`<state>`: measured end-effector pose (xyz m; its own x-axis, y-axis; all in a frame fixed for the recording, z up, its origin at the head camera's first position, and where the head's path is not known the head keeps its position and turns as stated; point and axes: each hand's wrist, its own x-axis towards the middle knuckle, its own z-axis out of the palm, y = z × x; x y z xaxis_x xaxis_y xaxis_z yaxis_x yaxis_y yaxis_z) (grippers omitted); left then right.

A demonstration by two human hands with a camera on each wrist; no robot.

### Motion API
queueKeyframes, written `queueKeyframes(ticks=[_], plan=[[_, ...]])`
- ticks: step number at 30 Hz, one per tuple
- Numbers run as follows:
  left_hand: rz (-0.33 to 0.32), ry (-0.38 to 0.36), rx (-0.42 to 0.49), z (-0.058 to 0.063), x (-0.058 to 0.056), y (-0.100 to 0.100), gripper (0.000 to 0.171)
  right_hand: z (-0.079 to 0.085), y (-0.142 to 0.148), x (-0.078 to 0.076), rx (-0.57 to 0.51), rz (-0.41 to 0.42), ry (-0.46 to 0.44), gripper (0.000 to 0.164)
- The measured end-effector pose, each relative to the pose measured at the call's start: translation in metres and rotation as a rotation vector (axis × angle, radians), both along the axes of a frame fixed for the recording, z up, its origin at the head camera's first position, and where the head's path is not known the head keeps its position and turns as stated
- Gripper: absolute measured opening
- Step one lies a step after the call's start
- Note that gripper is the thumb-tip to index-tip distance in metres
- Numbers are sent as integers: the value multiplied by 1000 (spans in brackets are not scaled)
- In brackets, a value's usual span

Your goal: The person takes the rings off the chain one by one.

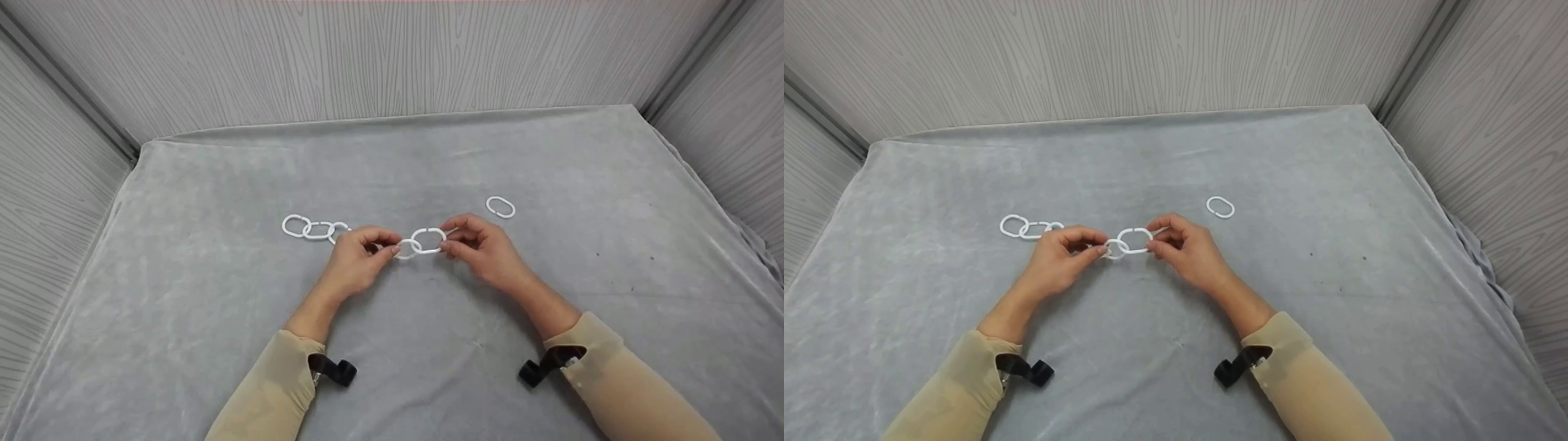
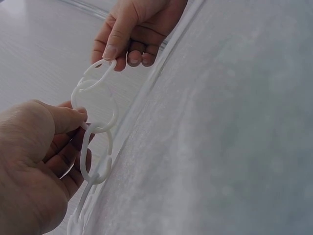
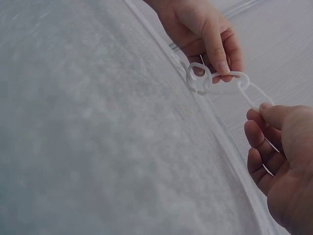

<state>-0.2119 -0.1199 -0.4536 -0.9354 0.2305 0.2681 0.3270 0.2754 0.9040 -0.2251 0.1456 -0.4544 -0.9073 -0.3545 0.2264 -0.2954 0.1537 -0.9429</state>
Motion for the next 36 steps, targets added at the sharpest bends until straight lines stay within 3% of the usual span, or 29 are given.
queueKeyframes(ticks=[20, 36], plan=[[-23, -17, 24, 1, -1, -1, 9, -1, 2, -1, 95, 136, -63, 26], [-34, -15, 56, 0, -1, -1, 8, -2, 1, 0, 89, 153, -73, 24]])
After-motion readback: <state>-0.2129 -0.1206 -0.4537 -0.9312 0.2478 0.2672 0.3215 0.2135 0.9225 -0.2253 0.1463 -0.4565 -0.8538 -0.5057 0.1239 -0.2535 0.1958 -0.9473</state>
